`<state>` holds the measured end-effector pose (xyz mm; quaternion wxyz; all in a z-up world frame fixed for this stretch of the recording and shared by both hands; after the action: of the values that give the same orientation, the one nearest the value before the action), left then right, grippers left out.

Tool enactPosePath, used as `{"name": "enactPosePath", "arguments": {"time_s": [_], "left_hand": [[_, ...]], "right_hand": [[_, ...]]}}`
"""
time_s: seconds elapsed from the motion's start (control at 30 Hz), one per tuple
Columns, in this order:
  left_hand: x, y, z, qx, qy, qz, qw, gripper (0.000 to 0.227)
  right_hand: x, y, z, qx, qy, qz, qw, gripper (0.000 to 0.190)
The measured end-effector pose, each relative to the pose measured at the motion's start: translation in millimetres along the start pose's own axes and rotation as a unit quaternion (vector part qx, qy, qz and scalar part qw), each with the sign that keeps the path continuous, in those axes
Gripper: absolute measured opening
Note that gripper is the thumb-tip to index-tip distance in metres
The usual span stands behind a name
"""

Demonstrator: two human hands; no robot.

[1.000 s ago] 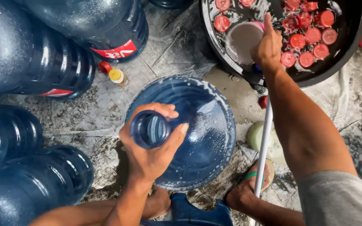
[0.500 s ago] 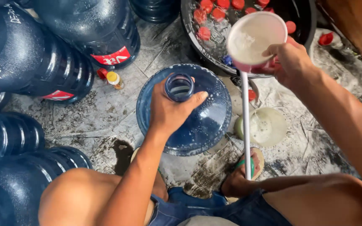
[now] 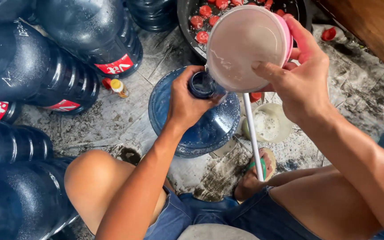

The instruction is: The person scrubs the exterior of a large blue water jug with a sponge and soap, then rinses it with water from a pink cup. The person holds the jug with one hand while scrubbing with the other, and later pours water over the jug to rinse off the soap.

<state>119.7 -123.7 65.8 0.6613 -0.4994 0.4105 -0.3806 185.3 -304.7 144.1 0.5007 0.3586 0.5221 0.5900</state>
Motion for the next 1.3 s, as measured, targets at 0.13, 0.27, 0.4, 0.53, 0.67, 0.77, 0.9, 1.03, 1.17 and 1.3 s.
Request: {"name": "enactPosePath", "arguments": {"time_s": [0.13,0.27,0.4,0.53,0.67,0.77,0.9,1.03,1.17,1.3], "left_hand": [[10.2,0.6,1.1,0.010,0.035,-0.012,0.999,0.044],[11.7,-9.0,-1.0,0.049,0.092,-0.069,0.992,0.043],[7.3,0.0,2.5,0.084,0.108,-0.053,0.989,0.040],[-6.5,-9.9,1.0,0.048,0.112,-0.015,0.992,0.027],[-16.6,-12.4,3.0,0.059,0.172,-0.019,0.983,0.033],[-20.8,-24.2,5.6,0.084,0.239,0.010,0.967,0.035],[-16.0,-25.1,6.0,0.077,0.218,-0.008,0.973,0.040],[-6.4,-19.9,3.8,0.059,0.133,-0.025,0.989,0.030],[-0.4,-6.5,5.3,0.062,0.029,0.041,0.997,0.045],[5.0,-8.8,7.0,0.078,-0.005,0.058,0.995,0.032]], "right_hand": [[-4.1,2.3,-7.0,-0.129,0.003,-0.134,0.983,0.078],[-11.0,-2.5,-7.0,-0.134,0.003,-0.117,0.984,0.079],[-19.4,-8.9,-3.9,-0.050,-0.025,-0.094,0.994,0.082],[-26.4,-17.9,-0.8,-0.011,-0.033,-0.096,0.995,0.085],[-23.0,-15.9,-0.9,-0.112,0.004,-0.222,0.969,0.085],[-15.0,-12.6,-2.9,-0.155,0.024,-0.246,0.957,0.085],[-7.3,-15.3,-6.1,-0.183,0.019,-0.302,0.935,0.092],[-6.7,-24.8,1.1,-0.162,0.009,-0.325,0.932,0.094],[-15.6,-44.8,15.6,-0.080,-0.009,-0.123,0.989,0.090],[-20.9,-45.4,19.6,0.049,-0.056,-0.039,0.996,0.086]]}}
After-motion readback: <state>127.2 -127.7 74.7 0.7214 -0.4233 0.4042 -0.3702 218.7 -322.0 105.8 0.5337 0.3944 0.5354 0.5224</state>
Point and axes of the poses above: each hand's wrist, its own z-axis towards the middle knuckle, its own x-axis out of the palm, y = z × x, the point moved 1 cm from there along z, towards the middle knuckle, and after that the axes turned 9 degrees about -x, right-handed, at the moved point
